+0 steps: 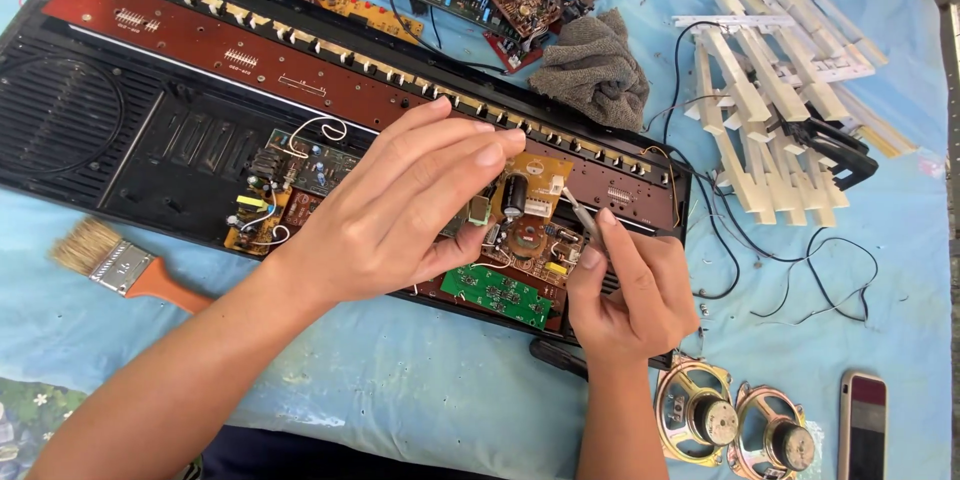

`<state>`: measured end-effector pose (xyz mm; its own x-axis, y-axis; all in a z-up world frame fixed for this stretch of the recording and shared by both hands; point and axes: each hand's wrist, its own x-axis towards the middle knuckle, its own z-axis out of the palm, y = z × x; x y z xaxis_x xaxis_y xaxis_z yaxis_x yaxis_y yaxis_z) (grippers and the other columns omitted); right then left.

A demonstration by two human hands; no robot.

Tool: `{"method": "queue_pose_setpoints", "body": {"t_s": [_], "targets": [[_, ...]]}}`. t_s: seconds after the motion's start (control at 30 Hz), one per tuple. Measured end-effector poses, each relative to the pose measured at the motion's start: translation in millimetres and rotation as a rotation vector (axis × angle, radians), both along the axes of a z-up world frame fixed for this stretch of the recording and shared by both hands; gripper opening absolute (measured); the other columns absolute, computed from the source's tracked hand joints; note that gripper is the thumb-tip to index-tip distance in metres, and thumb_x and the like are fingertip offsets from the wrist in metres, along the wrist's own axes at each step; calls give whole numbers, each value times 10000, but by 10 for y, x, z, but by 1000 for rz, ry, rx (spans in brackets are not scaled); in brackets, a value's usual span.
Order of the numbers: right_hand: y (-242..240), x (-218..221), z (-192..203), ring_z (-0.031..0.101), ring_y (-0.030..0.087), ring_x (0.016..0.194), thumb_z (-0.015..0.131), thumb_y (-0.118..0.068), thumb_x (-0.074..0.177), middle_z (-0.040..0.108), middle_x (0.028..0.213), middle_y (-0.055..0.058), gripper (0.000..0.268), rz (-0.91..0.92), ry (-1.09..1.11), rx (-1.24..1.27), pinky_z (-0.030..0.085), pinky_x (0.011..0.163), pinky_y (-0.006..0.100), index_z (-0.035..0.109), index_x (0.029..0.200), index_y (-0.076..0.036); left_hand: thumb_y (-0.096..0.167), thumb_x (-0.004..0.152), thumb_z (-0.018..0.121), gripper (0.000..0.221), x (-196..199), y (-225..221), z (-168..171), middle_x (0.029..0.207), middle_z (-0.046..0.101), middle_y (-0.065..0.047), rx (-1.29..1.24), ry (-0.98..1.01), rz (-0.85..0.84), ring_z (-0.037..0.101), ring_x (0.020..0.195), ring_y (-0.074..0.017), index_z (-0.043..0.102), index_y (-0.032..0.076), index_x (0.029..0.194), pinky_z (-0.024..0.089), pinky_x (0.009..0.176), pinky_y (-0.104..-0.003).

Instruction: Repairing an electronic keyboard by inspecting and adjusting the internal circuit board using a screwdriver

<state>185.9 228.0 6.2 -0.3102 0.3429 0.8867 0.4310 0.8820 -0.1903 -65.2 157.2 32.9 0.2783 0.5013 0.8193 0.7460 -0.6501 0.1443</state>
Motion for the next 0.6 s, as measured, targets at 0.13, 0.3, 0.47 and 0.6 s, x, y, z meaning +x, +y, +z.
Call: {"method": "queue_pose_setpoints", "body": {"t_s": [0.13,0.3,0.47,0.6], "targets": [[-6,-4,20,598,243,714,635,-7,1010,728,982,182,196,-19,-6,-19,438,613,326,718,1184,30,143,1189,537,521,32,-5,28,1494,608,-257,13,11,11,643,1342,-398,236,-36,1575,506,1251,-615],[-26,-31,69,623,244,738,659,3,995,721,969,155,184,-17,-47,-33,474,648,341,733,1164,8,83,1166,572,554,13,11,-5,1524,587,-232,-7,26,28,641,1355,-405,225,-38,1581,470,1270,-642],[-24,-26,69,600,226,709,650,2,995,714,940,144,184,-28,-18,-29,432,629,332,737,1156,15,83,1149,547,517,-8,12,27,1492,610,-248,-8,31,39,641,1334,-410,258,-52,1555,447,1262,-645],[-11,-17,67,596,229,699,652,-24,1000,718,937,148,171,-29,-24,-19,431,625,329,740,1141,19,6,1100,568,504,4,22,54,1473,619,-255,-29,34,5,647,1319,-414,305,-63,1525,445,1250,-662]]}}
